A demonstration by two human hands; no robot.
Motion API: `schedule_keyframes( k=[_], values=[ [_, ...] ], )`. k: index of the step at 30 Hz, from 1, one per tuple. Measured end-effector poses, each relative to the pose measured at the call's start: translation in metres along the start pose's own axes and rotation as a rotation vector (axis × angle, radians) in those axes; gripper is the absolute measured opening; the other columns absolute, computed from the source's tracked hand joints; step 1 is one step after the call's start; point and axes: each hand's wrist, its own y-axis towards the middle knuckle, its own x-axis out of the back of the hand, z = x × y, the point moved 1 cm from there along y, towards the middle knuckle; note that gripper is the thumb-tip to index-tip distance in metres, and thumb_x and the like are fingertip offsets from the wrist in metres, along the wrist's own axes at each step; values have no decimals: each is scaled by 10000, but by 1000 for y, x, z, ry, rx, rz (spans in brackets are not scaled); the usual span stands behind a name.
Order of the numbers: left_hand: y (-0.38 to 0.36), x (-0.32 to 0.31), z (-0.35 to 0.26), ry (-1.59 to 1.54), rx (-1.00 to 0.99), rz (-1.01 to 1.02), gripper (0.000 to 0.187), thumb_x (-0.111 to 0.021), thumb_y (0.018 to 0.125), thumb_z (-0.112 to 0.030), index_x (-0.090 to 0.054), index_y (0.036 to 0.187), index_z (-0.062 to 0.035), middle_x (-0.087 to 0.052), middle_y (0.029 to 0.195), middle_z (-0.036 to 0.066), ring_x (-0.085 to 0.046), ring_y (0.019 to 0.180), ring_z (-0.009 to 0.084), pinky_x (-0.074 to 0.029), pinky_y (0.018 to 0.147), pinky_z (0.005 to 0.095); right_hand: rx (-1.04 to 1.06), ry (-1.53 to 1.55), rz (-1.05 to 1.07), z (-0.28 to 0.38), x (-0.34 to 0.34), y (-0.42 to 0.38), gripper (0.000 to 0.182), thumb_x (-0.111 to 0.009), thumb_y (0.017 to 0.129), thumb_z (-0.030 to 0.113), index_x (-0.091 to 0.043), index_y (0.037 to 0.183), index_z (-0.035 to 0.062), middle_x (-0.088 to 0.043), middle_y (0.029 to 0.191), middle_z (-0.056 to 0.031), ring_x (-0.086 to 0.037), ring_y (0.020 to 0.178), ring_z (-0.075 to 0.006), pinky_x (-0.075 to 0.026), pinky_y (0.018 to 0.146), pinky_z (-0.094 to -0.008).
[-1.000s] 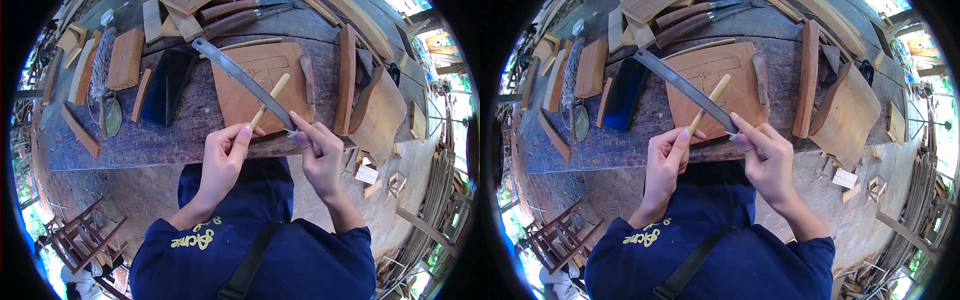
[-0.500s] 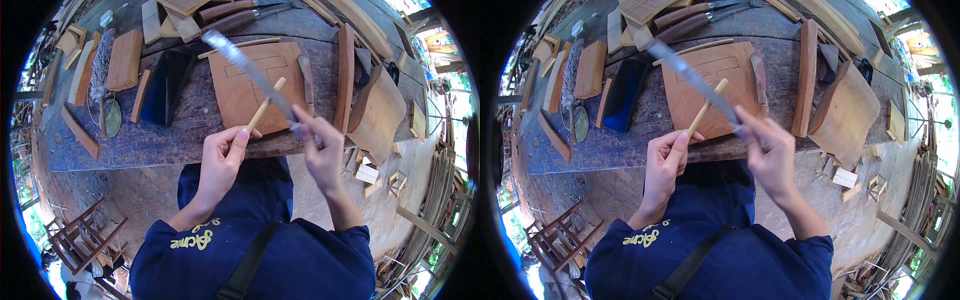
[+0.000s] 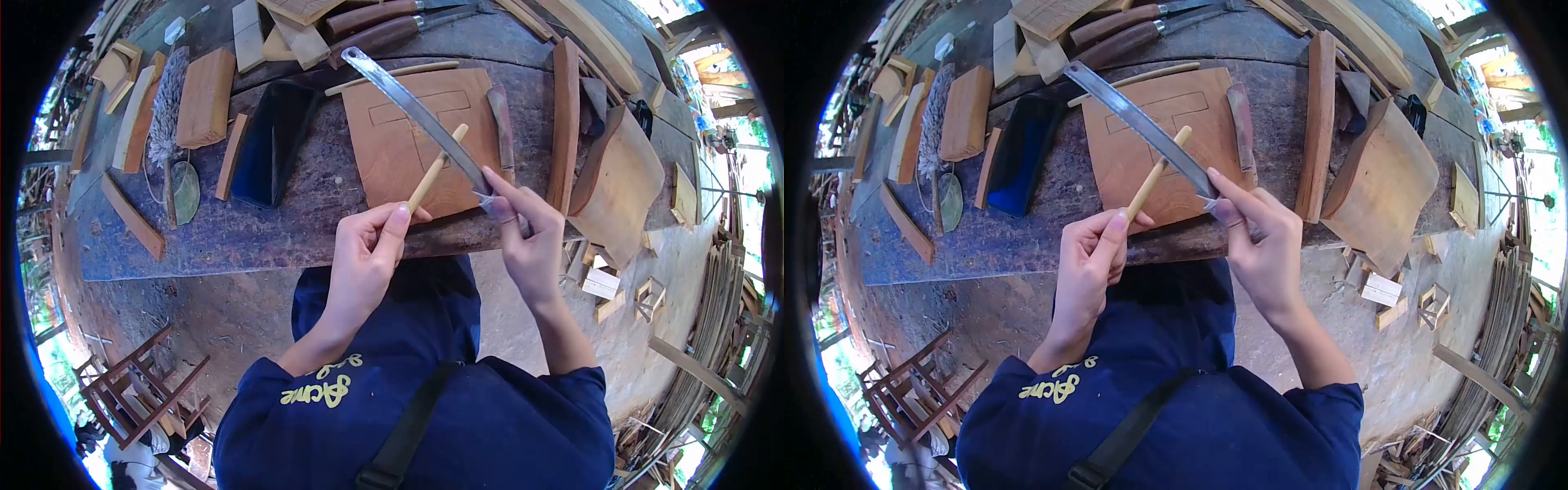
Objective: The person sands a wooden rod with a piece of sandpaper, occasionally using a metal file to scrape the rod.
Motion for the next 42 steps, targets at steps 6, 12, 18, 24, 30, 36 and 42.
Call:
schedule_keyframes(
  k=[6, 12, 18, 24, 30, 36, 42],
  values=[
    [-2, 2, -1, -24, 14, -27, 334, -482, 1072, -210, -682, 1081, 56, -339, 533, -103, -249, 435, -10, -188, 412, 197, 31, -75, 136, 6, 2, -4, 319, -663, 933, 40, -704, 1247, 77, -570, 704, -110, -498, 588, -170, -430, 579, -308],
    [-2, 1, -1, -49, 16, -22, 327, -487, 1069, -207, -681, 1075, 57, -342, 535, -102, -251, 437, -12, -184, 408, 200, 27, -55, 105, 15, 0, -11, 320, -652, 939, 28, -700, 1252, 75, -571, 699, -98, -510, 606, -150, -427, 593, -299],
    [-2, 0, 1, -30, -7, 4, 316, -498, 1067, -204, -683, 1075, 51, -343, 534, -102, -252, 438, -12, -183, 408, 202, -1, 31, -76, 2, 2, 0, 336, -677, 922, 44, -704, 1253, 93, -553, 691, -101, -493, 586, -178, -415, 577, -298],
    [-2, 1, -4, -56, 23, -6, 302, -510, 1065, -186, -707, 1002, 35, -389, 576, -109, -298, 502, -17, -193, 467, 218, 48, 76, -76, -9, 2, 6, 326, -675, 929, 50, -701, 1253, 80, -560, 698, -114, -514, 607, -183, -431, 599, -303],
    [-1, 1, -4, 23, -20, -56, 296, -513, 1063, -175, -709, 1000, 38, -395, 583, -111, -306, 514, -20, -191, 472, 218, 59, -53, 113, 7, 0, -7, 306, -641, 953, 33, -691, 1254, 48, -614, 731, -114, -534, 641, -149, -442, 619, -295],
    [-3, 1, -11, 29, -2, -40, 298, -517, 1061, -167, -715, 1003, 49, -430, 603, -101, -326, 538, -17, -209, 481, 215, 33, -16, 87, 14, 1, -11, 310, -644, 947, 29, -694, 1252, 52, -596, 721, -106, -503, 623, -139, -425, 596, -285],
    [-3, -2, -13, 69, -48, -44, 292, -520, 1058, -162, -719, 1007, 46, -444, 621, -96, -326, 558, -16, -211, 495, 211, 26, 90, -108, -3, 2, 2, 339, -655, 939, 39, -688, 1275, 77, -631, 757, -119, -567, 641, -175, -461, 635, -278]
  ],
)
